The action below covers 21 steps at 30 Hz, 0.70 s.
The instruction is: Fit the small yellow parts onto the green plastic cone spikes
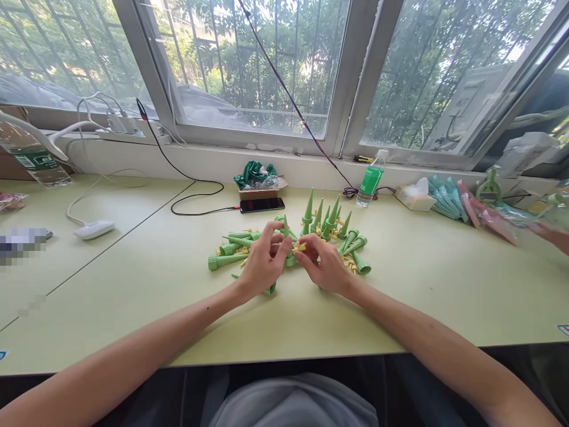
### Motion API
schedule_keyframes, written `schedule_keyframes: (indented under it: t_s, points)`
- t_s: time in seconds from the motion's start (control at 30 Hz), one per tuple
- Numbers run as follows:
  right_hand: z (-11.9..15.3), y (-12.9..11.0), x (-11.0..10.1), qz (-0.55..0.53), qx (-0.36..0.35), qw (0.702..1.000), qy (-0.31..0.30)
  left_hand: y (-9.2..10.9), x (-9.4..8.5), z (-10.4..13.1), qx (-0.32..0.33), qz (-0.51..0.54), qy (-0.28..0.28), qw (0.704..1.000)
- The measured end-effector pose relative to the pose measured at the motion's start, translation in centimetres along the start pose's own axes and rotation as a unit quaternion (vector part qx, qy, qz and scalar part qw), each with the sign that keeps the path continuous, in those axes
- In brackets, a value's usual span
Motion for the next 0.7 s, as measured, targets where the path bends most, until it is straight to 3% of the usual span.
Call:
schedule_keyframes:
  t_s: [0.23, 0.53, 0.7]
  points:
    - [-0.13, 0.22, -0.1, 0.002, -0.017, 1.0, -0.006, 0.29, 0.02, -0.38, -0.086, 0.094, 0.008, 0.992]
    - [-0.31, 0.6, -0.07, 0.024, -0.056, 0.998, 0.011, 0.01, 0.06, -0.27, -0.045, 0.073, 0.006, 0.996]
    - [-0.36, 0.39, -0.17, 0.038, -0.066, 0.997, 0.016, -0.05, 0.01, -0.3, -0.057, 0.078, 0.002, 0.995]
Point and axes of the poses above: each hand's wrist, its own z-axis away from the middle knuckle, its own x-axis out of the palm, y = z × x, the point moved 1 cm from there along -z, towards the middle knuckle, and after that the axes turned 10 degrees about x, right-handed, at the moved point
